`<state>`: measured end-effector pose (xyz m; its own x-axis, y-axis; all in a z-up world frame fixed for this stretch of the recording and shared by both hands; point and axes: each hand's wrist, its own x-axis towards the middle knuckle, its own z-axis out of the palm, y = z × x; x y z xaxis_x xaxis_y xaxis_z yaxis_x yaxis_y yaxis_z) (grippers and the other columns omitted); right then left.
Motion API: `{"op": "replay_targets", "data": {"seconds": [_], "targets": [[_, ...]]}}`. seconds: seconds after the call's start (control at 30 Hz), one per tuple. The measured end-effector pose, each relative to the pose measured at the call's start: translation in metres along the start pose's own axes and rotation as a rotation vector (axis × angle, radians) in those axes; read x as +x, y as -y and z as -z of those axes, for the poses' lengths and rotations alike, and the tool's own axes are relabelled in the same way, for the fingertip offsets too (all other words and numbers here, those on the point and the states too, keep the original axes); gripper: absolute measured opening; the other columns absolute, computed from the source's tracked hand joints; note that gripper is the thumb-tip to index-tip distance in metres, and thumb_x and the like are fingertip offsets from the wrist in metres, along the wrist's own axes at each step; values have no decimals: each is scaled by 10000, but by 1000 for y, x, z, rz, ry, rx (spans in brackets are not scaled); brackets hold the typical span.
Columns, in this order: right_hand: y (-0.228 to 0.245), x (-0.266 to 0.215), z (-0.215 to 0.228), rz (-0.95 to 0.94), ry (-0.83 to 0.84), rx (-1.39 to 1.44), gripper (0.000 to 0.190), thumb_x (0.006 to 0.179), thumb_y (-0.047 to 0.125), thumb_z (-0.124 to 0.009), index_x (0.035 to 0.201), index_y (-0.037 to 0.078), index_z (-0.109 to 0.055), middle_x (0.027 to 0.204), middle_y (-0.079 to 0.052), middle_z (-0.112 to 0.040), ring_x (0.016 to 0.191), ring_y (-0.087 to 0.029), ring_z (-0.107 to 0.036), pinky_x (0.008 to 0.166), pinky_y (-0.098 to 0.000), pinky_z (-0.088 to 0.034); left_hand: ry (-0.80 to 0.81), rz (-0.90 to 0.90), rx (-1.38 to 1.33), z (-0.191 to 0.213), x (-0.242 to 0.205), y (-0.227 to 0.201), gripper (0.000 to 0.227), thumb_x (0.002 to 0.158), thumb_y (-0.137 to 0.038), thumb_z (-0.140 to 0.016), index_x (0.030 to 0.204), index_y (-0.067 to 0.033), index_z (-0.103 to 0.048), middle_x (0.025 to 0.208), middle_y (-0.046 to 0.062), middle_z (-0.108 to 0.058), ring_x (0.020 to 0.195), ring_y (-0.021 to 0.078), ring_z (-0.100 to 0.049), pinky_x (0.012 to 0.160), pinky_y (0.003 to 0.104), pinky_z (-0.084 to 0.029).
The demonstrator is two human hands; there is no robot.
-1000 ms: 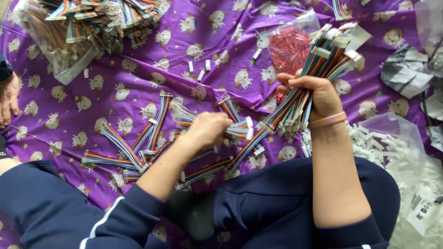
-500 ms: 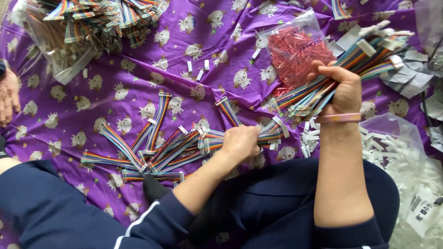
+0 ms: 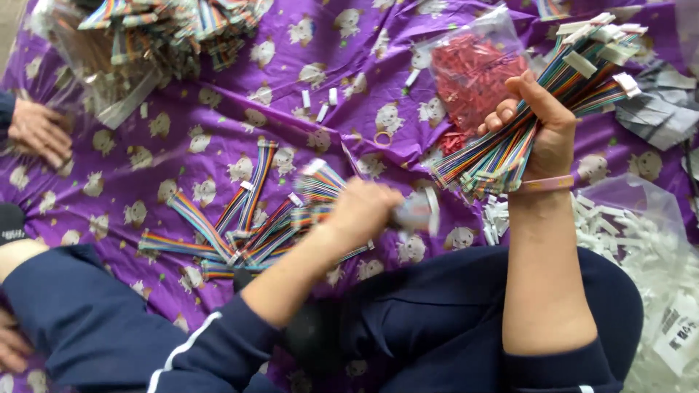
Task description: Bundling and aligning multi-colored electronic ribbon cables with connectors
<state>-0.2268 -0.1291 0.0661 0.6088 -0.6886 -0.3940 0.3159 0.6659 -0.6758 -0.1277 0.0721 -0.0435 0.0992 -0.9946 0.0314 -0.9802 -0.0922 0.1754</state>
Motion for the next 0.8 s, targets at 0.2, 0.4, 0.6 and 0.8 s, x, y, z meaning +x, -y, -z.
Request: {"op": "replay_targets", "data": {"seconds": [0.2, 0.4, 0.6, 0.8], "targets": [[-27, -9, -26, -16, 117, -113, 208, 790, 199, -645, 921, 41, -608, 595, -31, -570, 526, -132, -574, 557, -290, -524, -445, 279, -364, 117, -16, 62, 191, 636, -100, -698, 750, -80, -547, 796, 97, -560, 728, 287, -523, 651, 392, -388], [-91, -23, -33, -136, 598, -395, 350, 954, 8, -388, 1234, -196, -437, 1171, -348, -533, 1078, -332, -544, 865, -379, -478, -429, 437, -1708, 105, 14, 18, 224, 832, -97, -665, 1022, 4, -603, 837, 98, -663, 742, 167, -661, 646, 314, -575], [-121, -30, -16, -280, 429, -59, 424, 787, 99, -597, 1194, 8, -522, 1067, -150, -621, 851, -224, -612, 815, -402, -499, -540, 803, -878, 101, 27, -4, 457, 677, -571, -640, 947, -221, -523, 1287, -73, -468, 1188, 231, -493, 857, 462, -415], [-131, -39, -10, -401, 418, -101, 599, 700, -58, -542, 1291, -54, -444, 1200, -164, -539, 1087, -315, -554, 1000, -504, -393, -235, 782, -492, 157, 2, 0, 896, 727, -749, -242, 1147, -8, -518, 1487, 225, -200, 1394, 410, -132, 1011, 733, -54]]}}
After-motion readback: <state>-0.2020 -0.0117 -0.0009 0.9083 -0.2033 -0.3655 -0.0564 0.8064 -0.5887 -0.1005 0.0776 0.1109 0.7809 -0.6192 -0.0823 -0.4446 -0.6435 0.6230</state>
